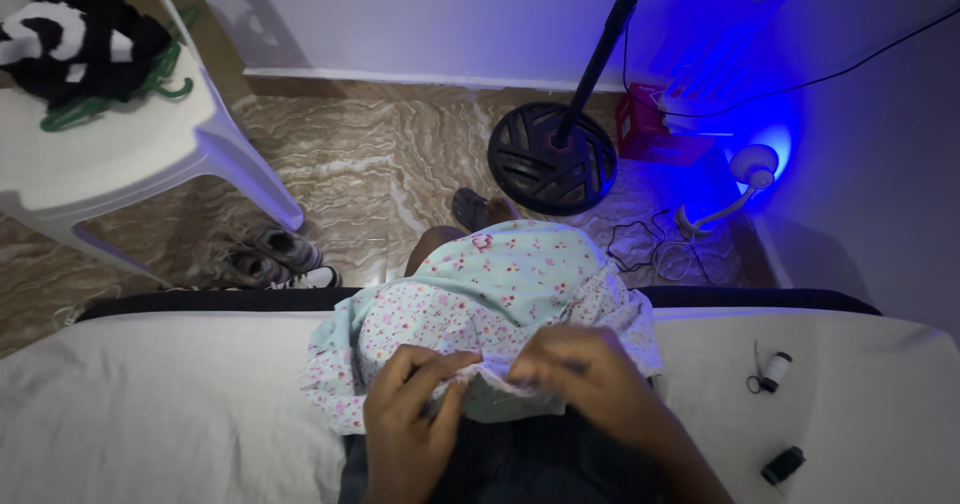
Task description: The person sits on a bed and hand-sews the edge of a floral fabric garment with a needle and white thread, repeatedly pushing the needle through the hem and pulling the thread taut. They occasionally reposition and turn the garment while stitching along the seam.
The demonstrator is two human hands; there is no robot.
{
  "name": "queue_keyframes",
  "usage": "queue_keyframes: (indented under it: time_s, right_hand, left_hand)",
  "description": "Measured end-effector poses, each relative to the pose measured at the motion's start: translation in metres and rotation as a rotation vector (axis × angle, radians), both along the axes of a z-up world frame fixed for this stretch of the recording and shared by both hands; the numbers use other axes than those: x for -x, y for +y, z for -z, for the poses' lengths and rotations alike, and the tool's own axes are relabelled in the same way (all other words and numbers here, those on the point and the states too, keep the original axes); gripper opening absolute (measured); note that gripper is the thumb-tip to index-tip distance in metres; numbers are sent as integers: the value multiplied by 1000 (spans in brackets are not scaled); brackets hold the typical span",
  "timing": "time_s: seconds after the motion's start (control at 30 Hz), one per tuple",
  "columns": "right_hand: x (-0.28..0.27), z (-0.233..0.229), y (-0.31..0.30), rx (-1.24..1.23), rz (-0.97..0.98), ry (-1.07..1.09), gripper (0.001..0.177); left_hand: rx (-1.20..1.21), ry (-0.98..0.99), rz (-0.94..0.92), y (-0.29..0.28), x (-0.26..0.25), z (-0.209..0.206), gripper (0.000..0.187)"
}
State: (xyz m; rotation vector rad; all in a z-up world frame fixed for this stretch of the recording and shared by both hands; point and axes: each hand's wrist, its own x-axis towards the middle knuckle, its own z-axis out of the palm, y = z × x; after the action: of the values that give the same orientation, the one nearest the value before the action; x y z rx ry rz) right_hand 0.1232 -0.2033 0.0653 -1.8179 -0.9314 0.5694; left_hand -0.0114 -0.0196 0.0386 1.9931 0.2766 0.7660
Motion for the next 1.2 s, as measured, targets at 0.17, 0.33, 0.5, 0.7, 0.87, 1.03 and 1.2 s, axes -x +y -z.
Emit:
queue_keyframes:
  time_s: [0.17, 0.33, 0.5, 0.7, 0.87, 1.03, 1.2]
  right_hand:
    - [-6, 13, 26, -120, 79, 472, 18]
    - [-7, 10, 30, -188, 51, 493, 19]
    - [-14, 11, 34, -371, 98, 592, 18]
    - [-51, 18, 25, -528, 365, 805, 20]
    - [-74, 26, 9, -451, 401, 541, 15]
    - [-60, 15, 8, -251, 105, 307, 11]
    - [-27, -14, 9, 48, -109, -70, 23]
  left_hand:
    - [6, 70, 57, -3, -2, -5, 26]
    - [72, 106, 53, -1, -8, -14, 18]
    - [93, 130, 115, 8, -9, -20, 18]
    - [-23, 64, 186, 22, -11, -20, 24]
    - [-52, 50, 174, 22, -5, -8, 28]
    - [-23, 43, 172, 14, -4, -3, 29]
    - [37, 120, 185, 15, -5, -4, 27]
